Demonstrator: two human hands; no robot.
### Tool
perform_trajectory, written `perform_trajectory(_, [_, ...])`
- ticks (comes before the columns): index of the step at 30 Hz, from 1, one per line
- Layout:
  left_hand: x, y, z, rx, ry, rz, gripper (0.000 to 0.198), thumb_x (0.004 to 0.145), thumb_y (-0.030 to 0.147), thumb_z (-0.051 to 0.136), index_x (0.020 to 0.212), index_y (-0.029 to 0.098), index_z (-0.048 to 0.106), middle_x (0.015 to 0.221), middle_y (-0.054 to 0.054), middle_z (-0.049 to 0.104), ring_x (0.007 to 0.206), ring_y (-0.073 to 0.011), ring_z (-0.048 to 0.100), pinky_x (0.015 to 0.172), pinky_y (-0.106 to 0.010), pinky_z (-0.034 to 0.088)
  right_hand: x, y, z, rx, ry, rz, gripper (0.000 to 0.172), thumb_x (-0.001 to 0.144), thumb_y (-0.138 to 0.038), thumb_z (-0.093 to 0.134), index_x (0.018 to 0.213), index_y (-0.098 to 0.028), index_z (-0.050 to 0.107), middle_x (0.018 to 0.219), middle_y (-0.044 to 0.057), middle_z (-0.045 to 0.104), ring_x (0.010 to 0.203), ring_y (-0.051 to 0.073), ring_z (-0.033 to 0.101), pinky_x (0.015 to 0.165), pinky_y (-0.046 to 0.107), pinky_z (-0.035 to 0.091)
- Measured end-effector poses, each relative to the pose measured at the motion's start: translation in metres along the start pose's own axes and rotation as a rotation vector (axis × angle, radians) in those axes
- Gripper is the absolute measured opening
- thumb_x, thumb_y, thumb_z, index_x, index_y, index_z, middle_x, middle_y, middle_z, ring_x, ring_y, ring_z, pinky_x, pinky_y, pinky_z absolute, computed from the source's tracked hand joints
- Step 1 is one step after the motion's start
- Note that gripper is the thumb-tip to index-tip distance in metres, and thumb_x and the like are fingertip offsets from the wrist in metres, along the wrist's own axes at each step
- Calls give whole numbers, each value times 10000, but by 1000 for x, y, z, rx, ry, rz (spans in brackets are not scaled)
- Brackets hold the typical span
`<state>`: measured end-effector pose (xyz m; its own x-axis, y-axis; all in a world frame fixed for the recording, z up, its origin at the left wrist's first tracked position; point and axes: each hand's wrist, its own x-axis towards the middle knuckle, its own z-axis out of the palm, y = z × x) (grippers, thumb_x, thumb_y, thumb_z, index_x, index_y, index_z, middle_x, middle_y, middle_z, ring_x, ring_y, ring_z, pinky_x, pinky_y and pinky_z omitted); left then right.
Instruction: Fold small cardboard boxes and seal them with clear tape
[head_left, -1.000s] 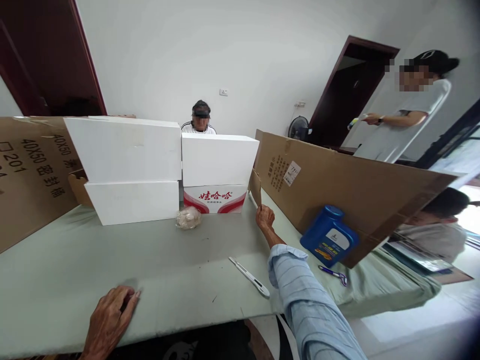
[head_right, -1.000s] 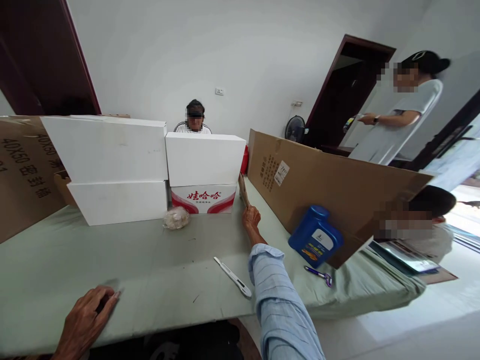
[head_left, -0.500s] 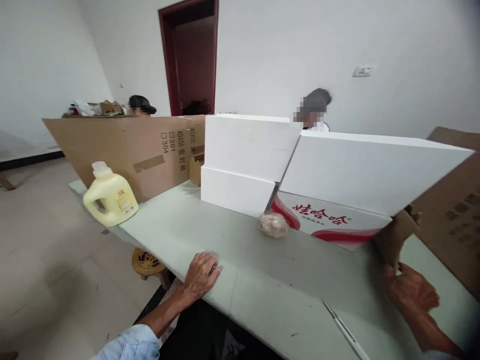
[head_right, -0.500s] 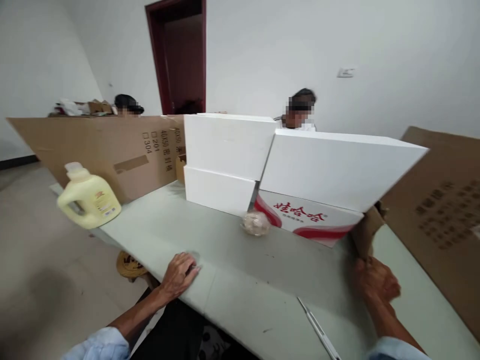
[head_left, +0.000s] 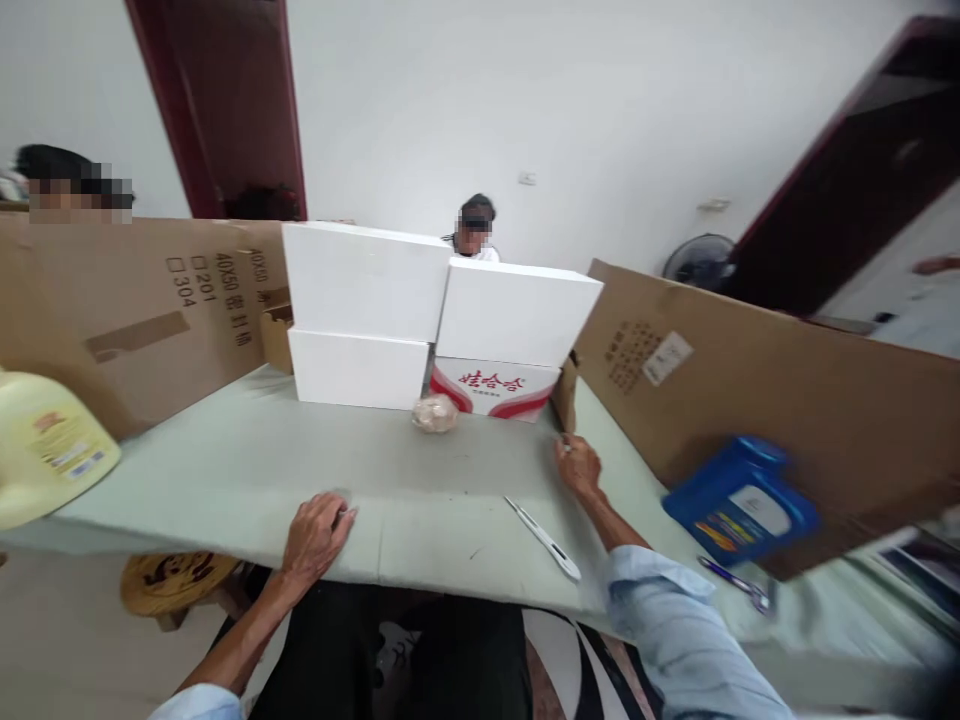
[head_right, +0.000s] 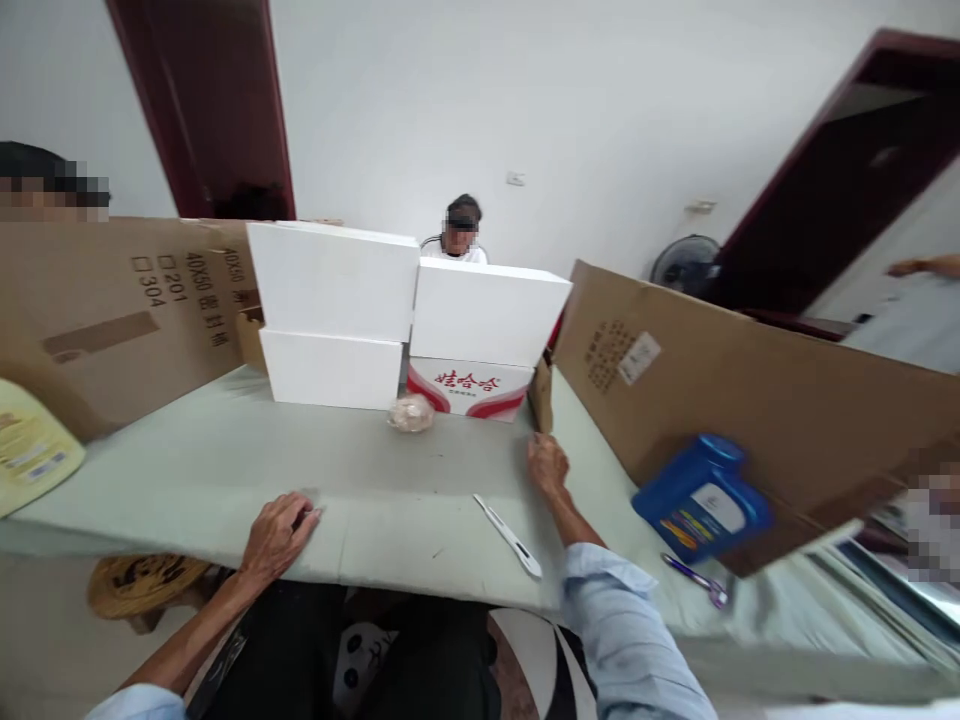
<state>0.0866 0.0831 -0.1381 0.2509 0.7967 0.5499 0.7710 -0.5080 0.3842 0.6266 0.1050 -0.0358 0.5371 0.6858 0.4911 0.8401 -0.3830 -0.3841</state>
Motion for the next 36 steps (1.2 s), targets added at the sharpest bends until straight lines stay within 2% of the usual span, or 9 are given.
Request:
perform_trajectory(5, [1, -1, -2, 23, -25, 7, 288, 1026, 401, 496, 869, 228, 667, 855, -70, 727, 869, -253, 663, 826, -357, 463, -80, -9, -6, -23, -161, -200, 242, 985, -312, 600, 1055, -210, 807, 1094, 97, 780, 1009, 234, 687, 880, 305, 480])
perform_trajectory(9, [2, 2, -6, 31, -50, 3, 294, 1015, 402, 480, 862, 228, 661, 857, -72, 726, 868, -260, 666, 820, -361, 467, -144, -10, -19, -31, -222, -345, 241, 1002, -393, 633, 1079, -221, 784, 1087, 105, 759, 1094, 265, 656, 976, 339, 474])
perform_trajectory(13, [-4, 3, -9, 15, -41, 4, 286, 1006, 401, 479, 861, 230, 657, 873, -71, 734, 893, -266, 672, 820, -361, 468, -181, -3, -32, -83, -230, -385, 188, 1001, -366, 652, 1037, -213, 756, 1110, 122, 732, 1083, 278, 631, 967, 351, 456])
perform_trajectory(17, [-21, 9, -11, -10, 14, 49, 246, 996, 379, 506, 908, 228, 679, 926, -79, 752, 934, -278, 680, 824, -374, 477, -192, 3, -35, -144, -221, -350, 111, 999, -238, 620, 979, -205, 724, 1070, 107, 711, 1053, 258, 626, 912, 326, 433])
perform_trajectory(22, [-61, 27, -13, 4, 75, 144, 175, 986, 253, 524, 962, 237, 697, 998, -84, 752, 982, -280, 685, 856, -397, 520, -188, 2, -29, -184, -212, -332, 132, 1002, -164, 588, 948, -200, 703, 1026, 88, 701, 1008, 231, 622, 873, 307, 402])
perform_trajectory(26, [-92, 34, -9, 6, 88, 229, 211, 950, 138, 524, 992, 243, 703, 1192, -101, 736, 1091, -283, 696, 909, -409, 573, -182, -9, -18, -181, -202, -385, 146, 1015, -148, 569, 960, -194, 696, 1032, 84, 703, 1015, 222, 613, 884, 300, 388])
perform_trajectory(31, [-118, 33, 3, 36, 118, 222, 277, 1005, 106, 458, 1015, 232, 705, 1445, -119, 638, 1168, -286, 707, 843, -394, 594, -179, -30, 4, -150, -175, -471, 128, 1004, -140, 576, 951, -202, 676, 1015, 68, 692, 998, 215, 585, 870, 297, 368])
perform_trajectory(33, [-124, 32, 7, 34, 144, 219, 285, 1025, 106, 452, 1019, 233, 708, 1399, -114, 659, 1151, -277, 712, 846, -392, 585, -180, -38, 14, -134, -160, -505, 128, 997, -134, 571, 953, -204, 668, 1017, 64, 687, 994, 215, 572, 868, 300, 361])
perform_trajectory(36, [-129, 31, 12, 0, 164, 234, 276, 1040, 122, 468, 1002, 243, 713, 1208, -88, 719, 1075, -257, 718, 841, -381, 566, -181, -47, 27, -112, -135, -547, 129, 990, -130, 560, 962, -206, 661, 1016, 62, 679, 994, 216, 560, 868, 303, 357])
